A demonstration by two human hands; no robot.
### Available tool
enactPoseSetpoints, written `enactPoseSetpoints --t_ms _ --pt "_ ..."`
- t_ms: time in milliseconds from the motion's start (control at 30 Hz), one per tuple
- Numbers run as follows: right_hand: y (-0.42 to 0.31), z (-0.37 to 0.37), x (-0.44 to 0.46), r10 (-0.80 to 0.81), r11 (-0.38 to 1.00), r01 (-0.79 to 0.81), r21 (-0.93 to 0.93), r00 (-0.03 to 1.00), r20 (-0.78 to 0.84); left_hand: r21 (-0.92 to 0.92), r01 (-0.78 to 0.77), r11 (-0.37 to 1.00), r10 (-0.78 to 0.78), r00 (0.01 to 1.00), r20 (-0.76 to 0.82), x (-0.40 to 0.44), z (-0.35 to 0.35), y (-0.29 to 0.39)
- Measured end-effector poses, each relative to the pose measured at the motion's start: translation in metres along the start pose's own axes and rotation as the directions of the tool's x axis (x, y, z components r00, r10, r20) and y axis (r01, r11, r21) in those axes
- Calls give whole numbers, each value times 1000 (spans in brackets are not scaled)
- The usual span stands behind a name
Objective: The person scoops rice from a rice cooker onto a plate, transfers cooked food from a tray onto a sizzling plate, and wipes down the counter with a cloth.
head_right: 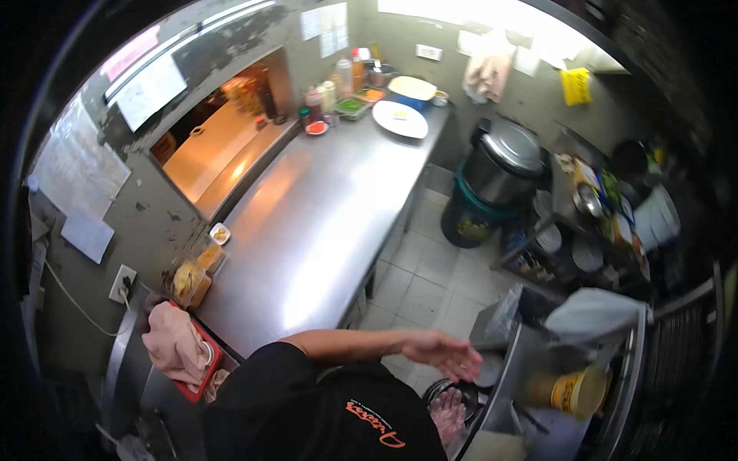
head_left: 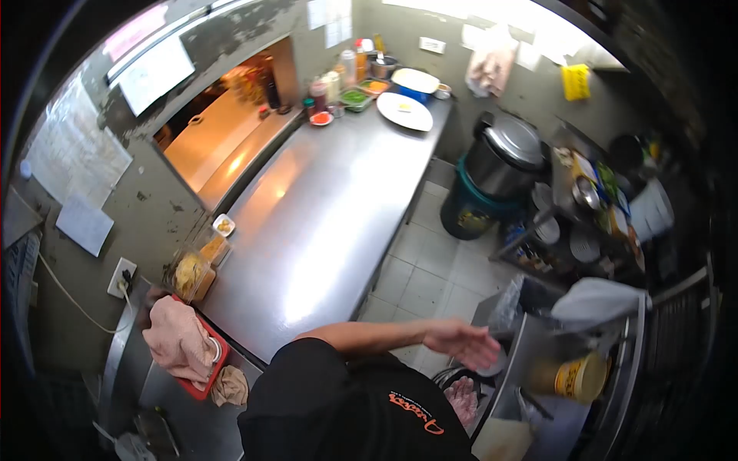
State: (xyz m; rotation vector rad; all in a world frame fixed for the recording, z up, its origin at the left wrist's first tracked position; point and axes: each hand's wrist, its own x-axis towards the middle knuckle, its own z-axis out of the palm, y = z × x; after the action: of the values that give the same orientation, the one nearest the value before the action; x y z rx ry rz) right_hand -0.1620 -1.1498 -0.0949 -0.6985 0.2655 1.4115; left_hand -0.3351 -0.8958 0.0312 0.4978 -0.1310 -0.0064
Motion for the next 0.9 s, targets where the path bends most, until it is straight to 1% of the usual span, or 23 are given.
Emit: enactPoseSetpoints --t_ms 67,100,133,167,200,267,300,367,400,433,467,500,533,567,600,667,700,733,767,800,833,867,900 --pt "-8 25 38 11 998 -6 -67 997 74 113 -192 975 200 978 -65 -40 -23 58" --pt "-13 41 59 16 997 -6 -81 992 127 156 -295 943 317 937 -145 -59 -28 82" --pt "-17 58 84 31 998 -20 -64 984 175 204 -386 899 426 880 -209 -74 -31 101" --pt "-21 90 103 83 995 -95 34 963 254 218 -439 871 487 828 -278 -88 -33 118" --pt "-27 124 121 63 997 -70 41 987 148 219 -463 859 510 811 -287 -98 -38 131" --pt "-42 159 168 109 993 -89 -80 948 300 215 -524 824 566 759 -322 -118 -47 147" --pt "-43 182 186 173 985 -153 -81 897 406 231 -543 807 590 750 -298 -123 -54 150" --pt "-47 203 232 297 955 -251 -160 829 474 251 -561 789 614 714 -336 -128 -63 148" --pt "-45 217 257 353 935 -294 -196 781 515 266 -565 781 624 690 -366 -129 -67 144" --pt "-43 230 280 449 893 -357 -273 686 572 252 -533 807 588 692 -420 -133 -74 139" --pt "-36 242 301 430 903 -364 -230 784 447 243 -491 837 544 697 -467 -139 -84 135" --pt "-28 252 320 396 917 -356 -178 862 316 287 -426 858 513 695 -503 -149 -97 131" --pt "-22 265 342 359 932 -342 -120 916 177 329 -354 876 482 689 -541 -164 -106 135" --pt "-17 276 365 339 940 -324 -103 875 344 389 -276 879 474 599 -646 -180 -103 146" --pt "-14 290 389 289 956 -281 -80 864 413 428 -199 882 468 484 -740 -195 -95 154" --pt "-18 332 428 195 978 -205 -37 832 520 581 -240 778 627 227 -745 -236 -95 184" --pt "-24 354 445 197 977 -200 -70 740 643 664 -244 707 698 89 -711 -253 -82 208" --pt "-30 376 455 211 973 -222 -68 728 653 738 -233 634 751 -46 -659 -271 -64 236" --pt "-37 402 464 218 970 -237 -63 715 665 793 -251 555 793 -130 -596 -284 -32 266" --pt "-45 430 474 217 968 -244 -58 699 681 863 -237 445 841 -221 -494 -299 -4 294" --pt "-51 453 481 250 957 -282 -68 683 686 933 -174 316 877 -321 -357 -306 31 320" --pt "-51 472 492 301 937 -339 -84 662 686 986 -66 151 889 -427 -165 -329 38 339" --pt "-51 489 501 347 915 -391 -97 642 684 998 -10 56 830 -555 -52 -326 68 356"
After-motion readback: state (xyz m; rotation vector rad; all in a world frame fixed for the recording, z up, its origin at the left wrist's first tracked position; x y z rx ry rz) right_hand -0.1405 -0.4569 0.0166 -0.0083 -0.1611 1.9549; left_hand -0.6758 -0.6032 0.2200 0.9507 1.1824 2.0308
